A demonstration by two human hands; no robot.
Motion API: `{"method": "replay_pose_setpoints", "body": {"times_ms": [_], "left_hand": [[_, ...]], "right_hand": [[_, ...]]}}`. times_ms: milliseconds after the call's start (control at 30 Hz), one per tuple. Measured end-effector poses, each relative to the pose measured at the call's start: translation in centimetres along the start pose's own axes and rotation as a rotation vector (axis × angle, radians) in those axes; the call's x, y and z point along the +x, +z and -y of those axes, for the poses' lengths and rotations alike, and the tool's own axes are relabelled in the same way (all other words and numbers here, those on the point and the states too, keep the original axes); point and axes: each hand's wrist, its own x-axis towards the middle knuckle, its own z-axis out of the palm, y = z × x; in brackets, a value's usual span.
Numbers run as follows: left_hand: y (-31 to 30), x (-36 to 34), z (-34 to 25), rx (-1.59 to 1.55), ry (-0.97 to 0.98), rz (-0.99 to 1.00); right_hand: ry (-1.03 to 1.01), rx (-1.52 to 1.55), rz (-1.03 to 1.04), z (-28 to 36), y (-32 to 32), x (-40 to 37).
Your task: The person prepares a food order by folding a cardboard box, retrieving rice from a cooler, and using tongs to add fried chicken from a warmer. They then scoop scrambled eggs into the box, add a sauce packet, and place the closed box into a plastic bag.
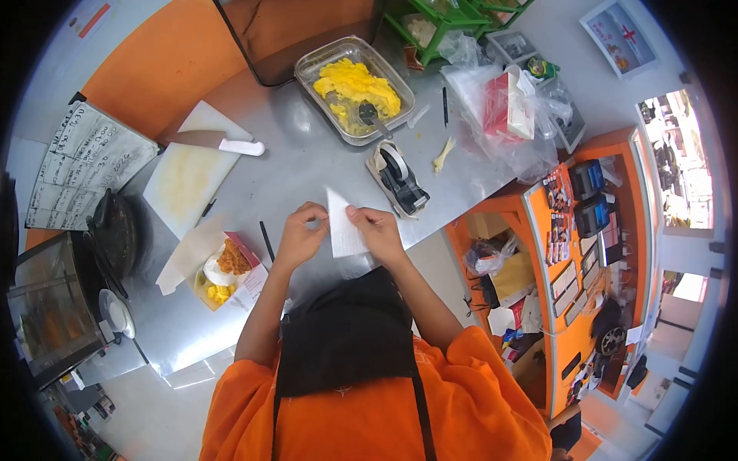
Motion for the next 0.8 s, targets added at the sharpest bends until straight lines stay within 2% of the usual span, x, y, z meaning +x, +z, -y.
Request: {"method": "replay_pose_setpoints", "body": {"times_ms": [133, 233, 267, 367, 400, 433, 467, 567, 633, 667, 800], "left_hand": [[-2.0, -0.6, -1.5, -0.24, -0.172, -0.083], [-3.7, -0.8, -1.6, -0.177, -0.109, -0.117], [-4.0, -0.7, -1.9, -0.158, -0.118, -0.137], [-4.3, -0.8, -3.5, -0.135, -0.148, -0.185], [-4.2, -0.9, -4.4, -0.151, -0.159, -0.193], [-4.0, -1.0, -4.9, -0.168, -0.171, -0.2], [-3.9, -1.0, -5.0, -0.078, -0.124, -0.192], [-3.6, -0.9, -5.4, 0.153, 0.018, -0.176], [-3.5, -0.8, -6.2, 0.262, 0.104, -0.182], [-3.4, -0.9, -6.3, 0.249, 0.068, -0.182], [-3.4, -1.0, -6.4, 0.209, -0.054, -0.166]], "right_hand": [[-0.078, 0.034, -0.172, -1.2, -3.0, 1.1], [-0.108, 0.019, -0.264, -0.7, -4.3, 1.2], [-0.154, 0.006, -0.23, -0.4, -4.5, 1.0], [-0.335, -0.271, -0.284, 2.0, -2.0, -0.9], [-0.458, -0.294, -0.228, 2.3, -0.9, -1.5], [-0.595, -0.36, -0.077, 3.0, -0.1, -1.8], [-0.756, -0.444, -0.006, 3.3, 0.8, -1.6], [-0.555, -0.316, 0.285, 4.2, 3.2, -1.2], [-0.238, -0.225, 0.331, 4.3, 3.5, -1.0], [-0.077, -0.179, 0.354, 4.3, 3.6, -1.0], [0.234, 0.317, 0.321, 5.1, 3.4, -0.3]]}}
